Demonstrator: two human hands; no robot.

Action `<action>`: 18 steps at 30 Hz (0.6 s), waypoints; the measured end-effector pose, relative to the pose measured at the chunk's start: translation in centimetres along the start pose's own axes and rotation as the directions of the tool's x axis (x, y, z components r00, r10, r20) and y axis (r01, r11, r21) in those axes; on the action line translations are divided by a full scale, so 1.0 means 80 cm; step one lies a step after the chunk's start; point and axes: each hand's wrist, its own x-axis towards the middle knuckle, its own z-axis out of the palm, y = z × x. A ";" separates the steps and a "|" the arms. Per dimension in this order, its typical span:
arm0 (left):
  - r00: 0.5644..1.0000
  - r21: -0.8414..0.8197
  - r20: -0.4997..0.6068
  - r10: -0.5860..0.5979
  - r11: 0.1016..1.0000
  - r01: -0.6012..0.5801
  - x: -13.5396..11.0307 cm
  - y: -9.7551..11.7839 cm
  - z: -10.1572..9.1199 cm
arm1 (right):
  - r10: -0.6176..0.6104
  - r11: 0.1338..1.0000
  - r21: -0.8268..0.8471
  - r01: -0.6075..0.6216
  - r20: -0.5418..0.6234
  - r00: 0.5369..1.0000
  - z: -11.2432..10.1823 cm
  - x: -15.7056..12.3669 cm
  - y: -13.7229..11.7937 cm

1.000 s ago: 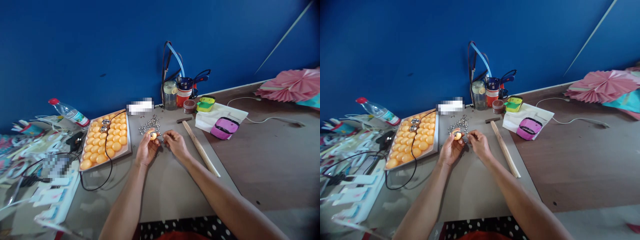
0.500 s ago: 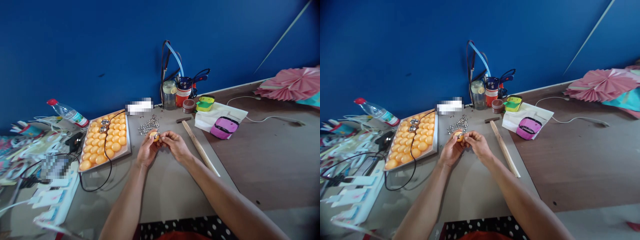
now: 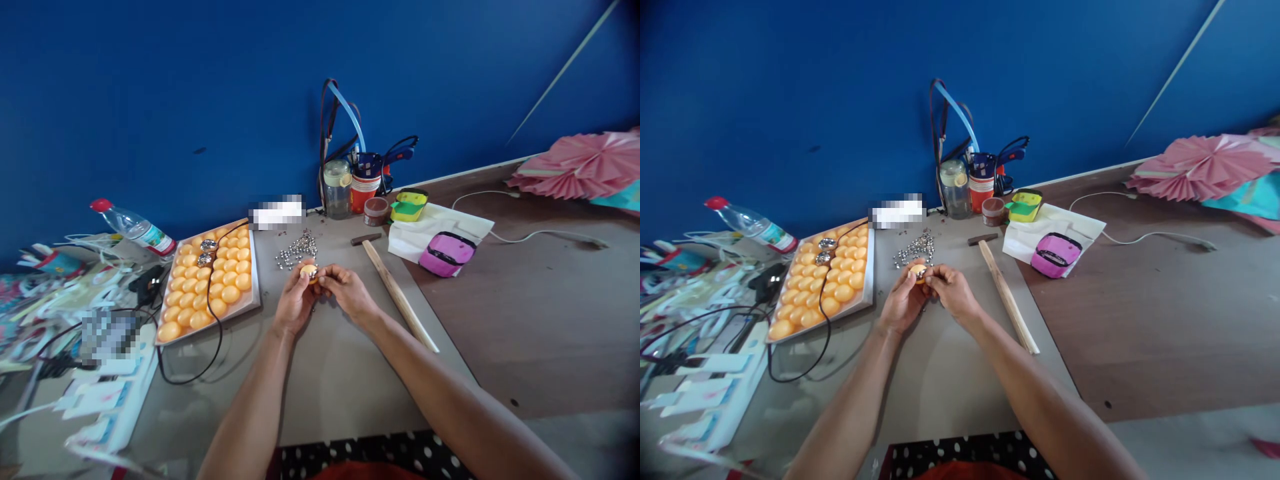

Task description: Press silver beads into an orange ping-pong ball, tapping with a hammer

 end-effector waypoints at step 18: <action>0.999 0.021 -0.032 0.000 1.000 0.001 -0.002 -0.002 0.003 | 0.042 0.997 0.065 -0.043 0.008 0.999 -0.001 -0.002 -0.001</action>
